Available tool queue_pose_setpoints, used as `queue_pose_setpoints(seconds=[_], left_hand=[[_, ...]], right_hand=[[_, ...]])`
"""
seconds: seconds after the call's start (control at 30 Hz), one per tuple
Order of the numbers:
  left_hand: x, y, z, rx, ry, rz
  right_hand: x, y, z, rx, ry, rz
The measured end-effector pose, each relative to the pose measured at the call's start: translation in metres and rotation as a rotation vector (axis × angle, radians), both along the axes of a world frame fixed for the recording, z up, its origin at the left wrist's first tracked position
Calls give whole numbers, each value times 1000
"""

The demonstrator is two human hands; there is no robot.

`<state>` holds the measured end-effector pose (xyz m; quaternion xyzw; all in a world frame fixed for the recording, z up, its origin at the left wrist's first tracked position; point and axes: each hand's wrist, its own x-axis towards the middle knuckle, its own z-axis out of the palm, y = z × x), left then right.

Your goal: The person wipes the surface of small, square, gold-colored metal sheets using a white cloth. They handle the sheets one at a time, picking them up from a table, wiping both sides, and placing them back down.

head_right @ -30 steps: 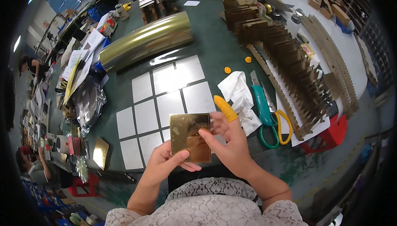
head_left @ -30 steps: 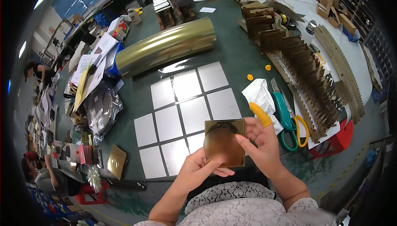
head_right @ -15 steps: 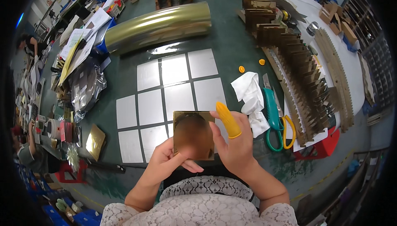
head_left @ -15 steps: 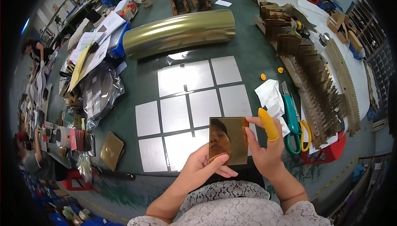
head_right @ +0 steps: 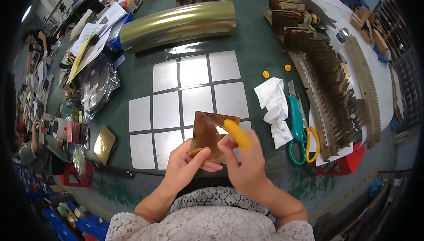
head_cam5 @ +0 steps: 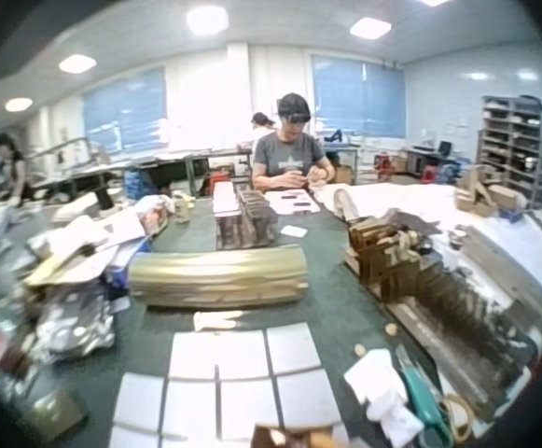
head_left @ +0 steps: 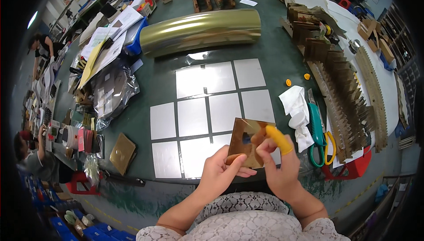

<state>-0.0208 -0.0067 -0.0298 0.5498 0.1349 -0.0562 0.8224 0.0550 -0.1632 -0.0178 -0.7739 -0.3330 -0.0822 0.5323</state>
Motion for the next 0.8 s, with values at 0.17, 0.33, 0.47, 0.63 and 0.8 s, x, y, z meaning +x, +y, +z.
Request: queue_pose_setpoints(seconds=[0.17,0.33,0.47,0.63,0.8], left_hand=[[1,2,0,-88,-18,-4],[1,6,4,-60,-29,42],[2,7,11,-81,-60,51],[0,7,6,-83,-78,33],[0,9,5,-61,-84,37]], right_hand=[[-20,-5,6,-33,75,108],[-27,-12,7,-88,0,153],[-29,-19,20,-70,50,189],[-32,-27,25,-2,188,260],[-33,-33,29,47,389,346]])
